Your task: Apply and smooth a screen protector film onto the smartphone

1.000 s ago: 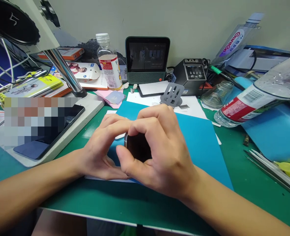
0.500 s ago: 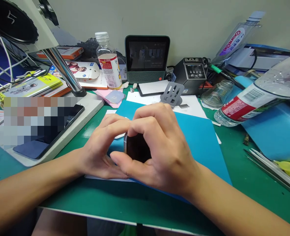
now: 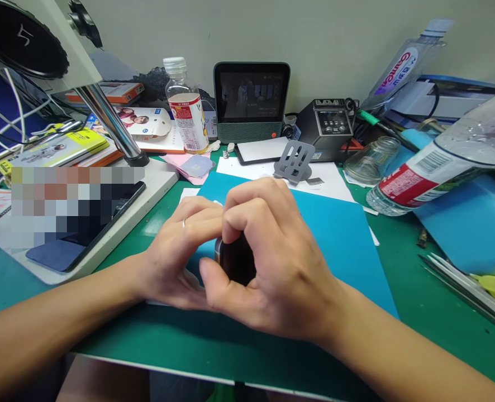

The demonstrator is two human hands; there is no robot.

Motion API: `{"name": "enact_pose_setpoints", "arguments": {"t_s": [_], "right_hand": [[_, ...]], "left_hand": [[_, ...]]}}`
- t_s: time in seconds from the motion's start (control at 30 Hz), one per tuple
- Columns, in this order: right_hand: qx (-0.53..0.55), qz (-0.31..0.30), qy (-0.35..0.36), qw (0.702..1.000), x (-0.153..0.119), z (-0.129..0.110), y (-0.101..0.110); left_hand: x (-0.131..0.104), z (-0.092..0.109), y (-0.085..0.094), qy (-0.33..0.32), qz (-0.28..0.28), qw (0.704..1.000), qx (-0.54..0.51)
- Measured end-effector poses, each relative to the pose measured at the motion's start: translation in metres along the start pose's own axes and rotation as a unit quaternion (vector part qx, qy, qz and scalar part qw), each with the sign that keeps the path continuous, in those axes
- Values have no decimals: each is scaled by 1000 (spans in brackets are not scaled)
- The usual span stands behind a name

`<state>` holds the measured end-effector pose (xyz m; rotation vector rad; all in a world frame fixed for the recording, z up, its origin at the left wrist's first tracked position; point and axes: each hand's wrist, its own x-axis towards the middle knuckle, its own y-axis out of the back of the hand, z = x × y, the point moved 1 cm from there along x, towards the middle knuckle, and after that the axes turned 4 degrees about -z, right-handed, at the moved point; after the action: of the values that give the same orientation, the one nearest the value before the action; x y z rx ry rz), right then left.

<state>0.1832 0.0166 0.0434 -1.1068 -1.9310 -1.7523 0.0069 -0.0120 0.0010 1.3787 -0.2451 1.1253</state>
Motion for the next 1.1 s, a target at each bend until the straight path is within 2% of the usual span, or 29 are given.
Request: {"name": "enact_pose_setpoints", "arguments": {"t_s": [0.23,0.87,1.1], "right_hand": [[-2,-1,5,1000,-1,0,1],[56,19,30,998,-2,5,0],[53,28,12,998,-2,8,-1]], "left_hand": [[0,-1,-2,-16,10,1000,11],[2,-2,0,-10,-10,1000,27],[2,-3,-1,-3,-7,1000,19]]}}
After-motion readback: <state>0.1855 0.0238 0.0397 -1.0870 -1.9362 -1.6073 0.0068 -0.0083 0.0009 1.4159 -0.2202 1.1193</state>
